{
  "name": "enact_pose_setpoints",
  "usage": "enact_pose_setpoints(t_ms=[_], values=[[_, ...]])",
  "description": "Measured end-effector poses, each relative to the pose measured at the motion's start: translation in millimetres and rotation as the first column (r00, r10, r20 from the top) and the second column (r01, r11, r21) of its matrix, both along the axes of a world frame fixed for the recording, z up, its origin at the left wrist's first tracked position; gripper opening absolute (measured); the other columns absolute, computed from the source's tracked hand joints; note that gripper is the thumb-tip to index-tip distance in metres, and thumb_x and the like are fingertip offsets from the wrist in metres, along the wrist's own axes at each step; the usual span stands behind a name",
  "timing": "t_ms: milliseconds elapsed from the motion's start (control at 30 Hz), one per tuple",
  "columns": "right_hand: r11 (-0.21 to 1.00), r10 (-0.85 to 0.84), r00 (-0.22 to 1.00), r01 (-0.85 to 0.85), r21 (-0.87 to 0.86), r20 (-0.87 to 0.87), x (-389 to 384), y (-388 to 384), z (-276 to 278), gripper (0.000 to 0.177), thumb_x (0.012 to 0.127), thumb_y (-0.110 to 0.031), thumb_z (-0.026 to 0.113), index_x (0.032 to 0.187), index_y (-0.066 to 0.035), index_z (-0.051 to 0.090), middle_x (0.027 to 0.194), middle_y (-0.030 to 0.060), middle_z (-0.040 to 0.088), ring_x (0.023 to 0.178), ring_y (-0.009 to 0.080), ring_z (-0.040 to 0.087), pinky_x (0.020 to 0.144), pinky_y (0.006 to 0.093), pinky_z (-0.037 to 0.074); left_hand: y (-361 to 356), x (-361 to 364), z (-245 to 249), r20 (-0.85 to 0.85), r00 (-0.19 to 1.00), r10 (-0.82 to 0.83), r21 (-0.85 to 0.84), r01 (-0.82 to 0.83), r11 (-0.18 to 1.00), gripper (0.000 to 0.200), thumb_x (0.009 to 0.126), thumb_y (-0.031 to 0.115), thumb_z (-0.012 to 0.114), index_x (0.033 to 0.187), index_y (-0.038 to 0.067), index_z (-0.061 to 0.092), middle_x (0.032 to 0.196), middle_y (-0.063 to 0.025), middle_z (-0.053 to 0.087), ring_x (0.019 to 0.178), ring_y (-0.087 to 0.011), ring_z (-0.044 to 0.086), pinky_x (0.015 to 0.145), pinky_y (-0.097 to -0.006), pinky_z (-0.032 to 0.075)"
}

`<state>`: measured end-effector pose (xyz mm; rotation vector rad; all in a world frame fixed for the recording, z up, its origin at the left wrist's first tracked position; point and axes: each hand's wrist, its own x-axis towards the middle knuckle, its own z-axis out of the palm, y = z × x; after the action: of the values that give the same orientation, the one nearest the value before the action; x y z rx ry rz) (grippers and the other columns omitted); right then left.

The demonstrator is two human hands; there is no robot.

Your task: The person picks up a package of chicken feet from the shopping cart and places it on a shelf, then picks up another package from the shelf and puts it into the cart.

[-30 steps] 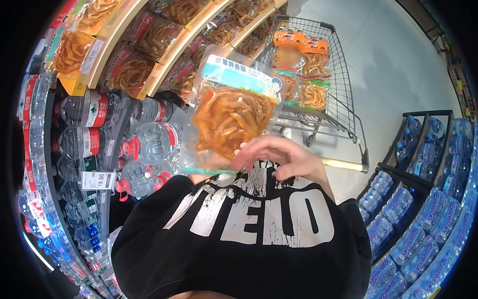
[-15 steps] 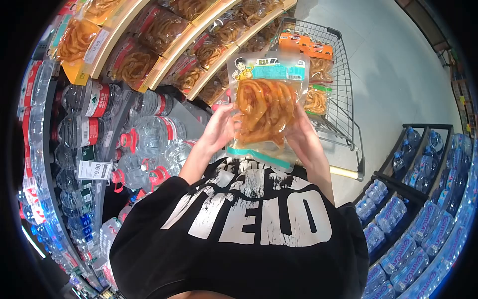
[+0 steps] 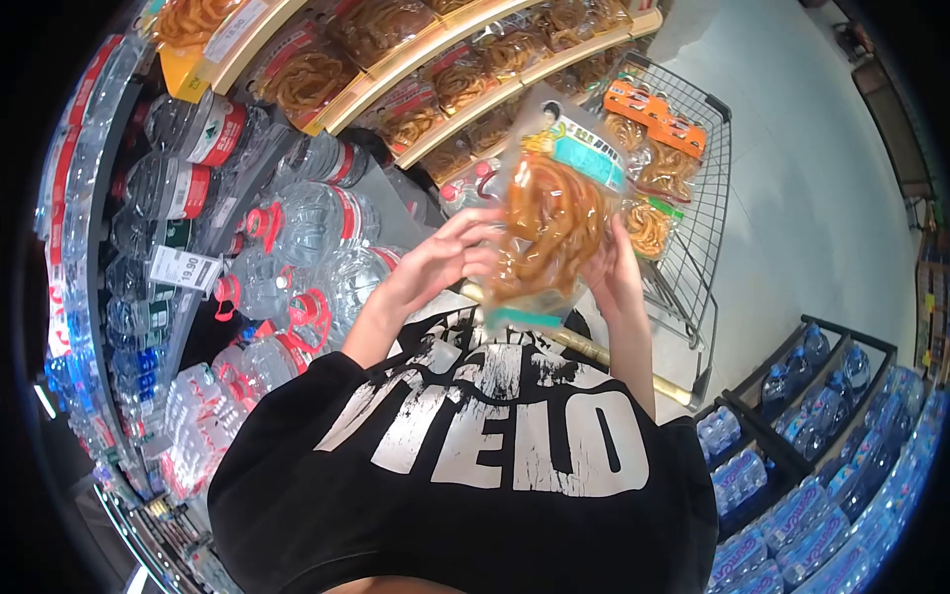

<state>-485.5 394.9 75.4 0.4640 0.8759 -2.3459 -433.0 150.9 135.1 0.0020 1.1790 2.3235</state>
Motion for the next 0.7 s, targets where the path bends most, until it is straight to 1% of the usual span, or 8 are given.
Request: enact_pose_setpoints(t_ms=[133, 233, 300, 400, 467, 533, 567, 700], values=[[0.927, 0.194, 0.978, -0.21, -0.311, -0.082, -9, -3, -48, 0.047, 0.094, -0.034, 0.039, 0.13, -0.004, 0.037, 0.126, 0.0104, 0.051, 0.115, 0.021, 0.049, 0.1, 0.0346, 0.035, 18, -1, 24, -0.062, 0.991, -0.119, 0.052, 0.122, 0.991, 0.065, 0.084, 0.033, 0.05, 0.135, -0.002, 0.028, 0.119, -0.0165, 0.05, 0.096, -0.0253, 0.057, 0.089, -0.0358, 0.041], [0.774, 0.337, 0.941, -0.302, -0.556, -0.042, -8, -12, -70, 0.045, 0.093, -0.033, 0.041, 0.128, -0.004, 0.038, 0.114, 0.0087, 0.051, 0.103, 0.0194, 0.05, 0.092, 0.0321, 0.037, 27, -4, 12, -0.082, 0.99, -0.114, 0.088, 0.121, 0.989, 0.044, 0.088, 0.029, 0.046, 0.117, -0.004, 0.046, 0.106, -0.0205, 0.057, 0.097, -0.029, 0.058, 0.09, -0.037, 0.041], [0.632, 0.433, 0.901, -0.327, -0.703, -0.03, -7, -23, -80, 0.045, 0.092, -0.032, 0.041, 0.126, -0.003, 0.039, 0.107, 0.0076, 0.052, 0.096, 0.0183, 0.05, 0.087, 0.0304, 0.037, 32, -5, 10, -0.144, 0.983, -0.116, 0.017, 0.119, 0.993, 0.026, 0.091, 0.021, 0.045, 0.094, -0.003, 0.056, 0.093, -0.0178, 0.061, 0.099, -0.0292, 0.057, 0.092, -0.0384, 0.039], [0.378, 0.562, 0.826, -0.299, -0.876, -0.039, -5, -38, -89, 0.043, 0.091, -0.031, 0.043, 0.123, -0.002, 0.04, 0.095, 0.0059, 0.053, 0.084, 0.0167, 0.051, 0.078, 0.0279, 0.039, 37, -3, 1, -0.24, 0.969, -0.055, -0.041, 0.047, 0.998, 0.022, 0.09, 0.019, 0.049, 0.089, -0.002, 0.057, 0.089, -0.0142, 0.062, 0.096, -0.0271, 0.058, 0.093, -0.0384, 0.038], [0.201, 0.631, 0.774, -0.232, -0.952, -0.056, -5, -46, -92, 0.043, 0.09, -0.031, 0.044, 0.121, -0.002, 0.041, 0.087, 0.0048, 0.053, 0.076, 0.0156, 0.051, 0.073, 0.0262, 0.04, 40, 1, 3, -0.2, 0.98, -0.005, -0.082, -0.012, 0.997, 0.022, 0.091, 0.02, 0.051, 0.083, 0.001, 0.056, 0.087, -0.0112, 0.062, 0.092, -0.024, 0.058, 0.087, -0.0355, 0.041], [0.033, 0.68, 0.73, -0.134, -0.99, -0.077, -8, -50, -89, 0.042, 0.089, -0.03, 0.044, 0.119, -0.001, 0.042, 0.08, 0.0037, 0.054, 0.068, 0.0145, 0.051, 0.068, 0.0245, 0.04, 42, 5, 10, 0.017, 0.997, 0.069, -0.107, -0.066, 0.992, 0.025, 0.092, 0.021, 0.049, 0.076, 0.003, 0.052, 0.082, -0.0096, 0.062, 0.089, -0.0214, 0.057, 0.079, -0.0318, 0.043], [0.2, 0.634, 0.771, -0.232, -0.952, -0.055, -19, -46, -82, 0.042, 0.086, -0.033, 0.047, 0.112, 0.0, 0.044, 0.066, -0.0006, 0.041, 0.055, 0.0105, 0.037, 0.056, 0.0225, 0.032, 40, 11, -6, 0.05, 0.997, 0.06, -0.156, -0.052, 0.986, 0.026, 0.093, 0.022, 0.047, 0.075, 0.003, 0.05, 0.078, -0.0088, 0.06, 0.086, -0.0201, 0.057, 0.074, -0.0295, 0.043], [0.372, 0.659, 0.745, -0.44, -0.817, -0.102, -46, -31, -74, 0.049, 0.083, -0.039, 0.049, 0.112, 0.0, 0.044, 0.065, -0.002, 0.04, 0.053, 0.0098, 0.036, 0.055, 0.0215, 0.032, 36, 31, -18, 0.102, 0.986, 0.134, -0.046, -0.13, 0.99, 0.028, 0.093, 0.029, 0.046, 0.088, 0.002, 0.049, 0.095, -0.0131, 0.056, 0.092, -0.0216, 0.056, 0.079, -0.0312, 0.044]])
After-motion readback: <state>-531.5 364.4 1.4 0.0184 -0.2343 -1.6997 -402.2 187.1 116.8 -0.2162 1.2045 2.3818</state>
